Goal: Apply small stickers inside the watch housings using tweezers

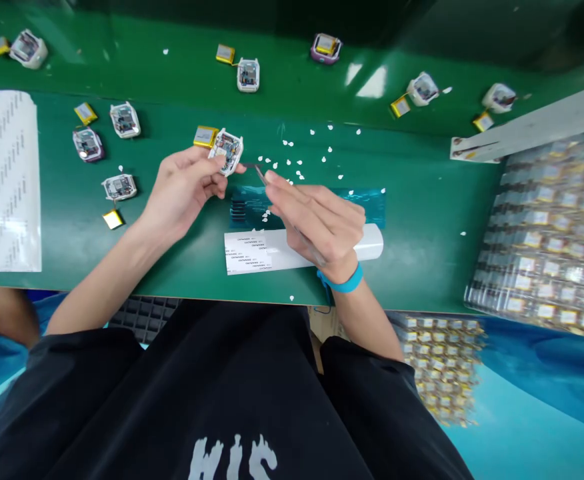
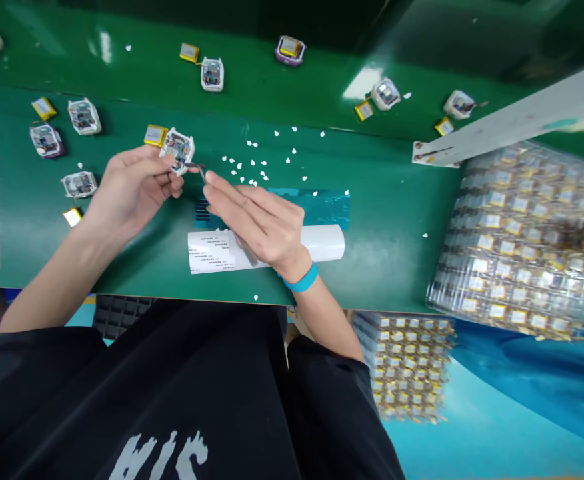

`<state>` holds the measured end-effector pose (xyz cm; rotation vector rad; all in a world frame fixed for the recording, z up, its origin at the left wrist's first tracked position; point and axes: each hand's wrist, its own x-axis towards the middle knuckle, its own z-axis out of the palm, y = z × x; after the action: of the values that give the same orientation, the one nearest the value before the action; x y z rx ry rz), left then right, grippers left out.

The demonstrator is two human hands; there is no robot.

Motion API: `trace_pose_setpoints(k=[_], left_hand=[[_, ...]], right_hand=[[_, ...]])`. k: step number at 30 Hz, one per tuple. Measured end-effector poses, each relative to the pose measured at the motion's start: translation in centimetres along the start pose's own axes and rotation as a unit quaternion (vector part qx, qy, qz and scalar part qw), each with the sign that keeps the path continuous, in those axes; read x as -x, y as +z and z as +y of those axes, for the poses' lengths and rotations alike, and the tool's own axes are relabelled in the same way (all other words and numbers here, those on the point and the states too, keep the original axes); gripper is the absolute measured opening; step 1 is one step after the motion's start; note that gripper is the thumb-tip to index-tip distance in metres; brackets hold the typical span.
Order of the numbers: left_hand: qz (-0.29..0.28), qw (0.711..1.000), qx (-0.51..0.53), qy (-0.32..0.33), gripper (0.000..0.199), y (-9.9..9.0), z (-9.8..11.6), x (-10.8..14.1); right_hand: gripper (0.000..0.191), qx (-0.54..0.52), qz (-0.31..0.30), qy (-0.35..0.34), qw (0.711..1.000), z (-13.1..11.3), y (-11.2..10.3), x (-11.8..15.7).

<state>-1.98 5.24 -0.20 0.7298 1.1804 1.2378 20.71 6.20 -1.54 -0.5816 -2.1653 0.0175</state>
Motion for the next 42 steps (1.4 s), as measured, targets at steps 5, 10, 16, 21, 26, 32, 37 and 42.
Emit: trace_pose_setpoints(k=[5, 10, 16, 21, 26, 32, 37, 42], left_hand=[[0.054, 0.998, -0.004, 0.013, 0.021, 0.8, -1.0, 0.7], [0.095, 0.995, 0.01, -0.004, 0.027, 1.1, -0.6, 1.2], [0.087, 0.996, -0.004, -0.013, 0.027, 1.4, -0.5, 1.5], [0.086, 0.996, -0.018, -0.005, 0.027, 1.6, -0.6, 1.6], [0.088, 0.996, -0.014, 0.001, 0.026, 1.8, -0.8, 1.7], [0.101, 0.995, 0.005, -0.01, 0.028, 1.9, -0.7, 1.8], [0.111, 0.994, 0.002, -0.012, 0.029, 2.2, -0.6, 2.0], [0.116, 0.993, -0.027, -0.004, 0.032, 2.3, -0.7, 2.1]], right_hand=[[0.046, -0.02, -0.089, -0.009, 0.996, -0.4, -0.3, 0.4], [0.043, 0.005, -0.064, -0.023, 0.998, -0.2, -0.1, 0.3], [0.037, 0.01, -0.068, -0.046, 0.997, -0.6, 0.0, 0.0], [0.035, 0.043, -0.104, -0.041, 0.993, -0.7, 0.2, 0.3], [0.039, 0.035, -0.089, -0.042, 0.995, -0.7, 0.2, 0.3], [0.036, 0.046, -0.058, -0.072, 0.995, -0.9, 0.5, 0.0], [0.029, 0.053, -0.076, -0.064, 0.994, -0.9, 0.5, 0.0], [0.034, 0.012, -0.102, -0.03, 0.994, -1.0, 0.5, 0.4]])
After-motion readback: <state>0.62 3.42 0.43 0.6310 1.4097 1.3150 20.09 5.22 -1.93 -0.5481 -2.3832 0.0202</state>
